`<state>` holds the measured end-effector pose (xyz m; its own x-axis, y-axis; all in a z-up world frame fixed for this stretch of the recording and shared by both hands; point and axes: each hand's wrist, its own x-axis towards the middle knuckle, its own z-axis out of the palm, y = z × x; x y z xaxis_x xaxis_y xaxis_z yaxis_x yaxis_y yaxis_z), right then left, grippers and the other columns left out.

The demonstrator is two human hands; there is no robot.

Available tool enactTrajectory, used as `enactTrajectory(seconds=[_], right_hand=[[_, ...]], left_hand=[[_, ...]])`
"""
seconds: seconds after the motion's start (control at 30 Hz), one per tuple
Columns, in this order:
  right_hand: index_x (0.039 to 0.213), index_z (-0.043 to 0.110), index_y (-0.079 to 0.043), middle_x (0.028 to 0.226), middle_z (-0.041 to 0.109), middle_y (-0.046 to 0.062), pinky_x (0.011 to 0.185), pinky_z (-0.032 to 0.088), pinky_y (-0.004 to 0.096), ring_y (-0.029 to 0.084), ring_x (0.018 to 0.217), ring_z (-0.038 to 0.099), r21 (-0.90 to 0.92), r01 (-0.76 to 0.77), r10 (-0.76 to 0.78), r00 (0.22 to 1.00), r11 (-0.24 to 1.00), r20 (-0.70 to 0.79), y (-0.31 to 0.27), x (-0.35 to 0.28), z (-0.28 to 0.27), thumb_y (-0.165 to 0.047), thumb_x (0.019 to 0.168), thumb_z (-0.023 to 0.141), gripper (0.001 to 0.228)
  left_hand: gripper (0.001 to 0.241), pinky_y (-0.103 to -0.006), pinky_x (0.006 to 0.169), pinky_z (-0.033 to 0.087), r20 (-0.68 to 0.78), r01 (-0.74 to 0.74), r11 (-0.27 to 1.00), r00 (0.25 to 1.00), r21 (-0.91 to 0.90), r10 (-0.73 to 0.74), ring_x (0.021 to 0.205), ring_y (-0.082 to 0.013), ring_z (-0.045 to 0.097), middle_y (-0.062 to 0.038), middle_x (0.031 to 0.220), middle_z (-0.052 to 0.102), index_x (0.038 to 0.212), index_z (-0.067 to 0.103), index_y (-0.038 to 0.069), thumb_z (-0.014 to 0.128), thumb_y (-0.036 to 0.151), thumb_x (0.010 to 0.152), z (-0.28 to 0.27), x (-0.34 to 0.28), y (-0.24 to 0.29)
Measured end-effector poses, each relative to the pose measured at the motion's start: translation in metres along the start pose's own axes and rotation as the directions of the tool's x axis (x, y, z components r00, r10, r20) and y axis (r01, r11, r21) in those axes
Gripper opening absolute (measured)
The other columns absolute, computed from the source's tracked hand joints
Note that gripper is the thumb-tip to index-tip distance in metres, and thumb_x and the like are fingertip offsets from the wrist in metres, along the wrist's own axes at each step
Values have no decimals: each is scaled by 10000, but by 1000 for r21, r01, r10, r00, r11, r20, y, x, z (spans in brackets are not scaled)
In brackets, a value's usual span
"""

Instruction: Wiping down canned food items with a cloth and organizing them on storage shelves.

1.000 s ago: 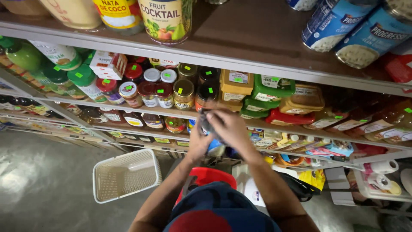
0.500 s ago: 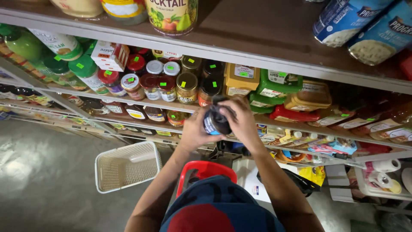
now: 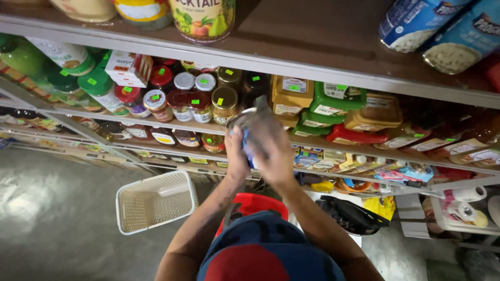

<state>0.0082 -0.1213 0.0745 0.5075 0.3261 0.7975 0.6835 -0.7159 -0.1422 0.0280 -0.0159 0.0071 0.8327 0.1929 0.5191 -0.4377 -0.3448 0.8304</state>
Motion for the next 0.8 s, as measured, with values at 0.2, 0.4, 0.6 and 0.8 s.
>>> enactTrajectory(seconds=[0.2,0.4,0.6,0.8], right_hand=[[1364,657,-173,1356,685,138,1092,490,469,301,1237,658,707,-510,725,212,-491,656,12,7,4,-505,953,633,530],[846,639,-85,675,673,143,605,584,286,271,665,723,625,-436,711,-52,-648,701,-20,-9,-29,-462,978,677,401],[1273,651,-111,1045,667,152,894,558,477,424,1036,701,496,-518,401,855,697,328,8,-8,-101,-97,937,651,336],[1514,356,-139,1311,717,129,897,602,449,304,1117,759,206,-660,490,699,722,521,0,76,-152,-641,398,877,1331]], left_hand=[[1114,-450,1110,455,-226,-83,667,965,-740,-130,1287,-255,533,-213,1394,548,1462,450,21,753,787,712,13,5,5],[1144,-503,1141,402,-351,-142,862,935,-487,-44,1320,-317,505,-229,1389,525,1422,447,-12,569,906,749,0,23,23],[542,-530,1246,155,-156,75,930,978,-360,-140,1437,-427,326,-370,1523,351,1523,284,-112,421,137,1061,-31,13,34],[1127,-471,1167,517,116,-283,677,869,-679,480,1257,-313,619,-166,1382,574,1423,474,4,778,731,619,-56,109,181]])
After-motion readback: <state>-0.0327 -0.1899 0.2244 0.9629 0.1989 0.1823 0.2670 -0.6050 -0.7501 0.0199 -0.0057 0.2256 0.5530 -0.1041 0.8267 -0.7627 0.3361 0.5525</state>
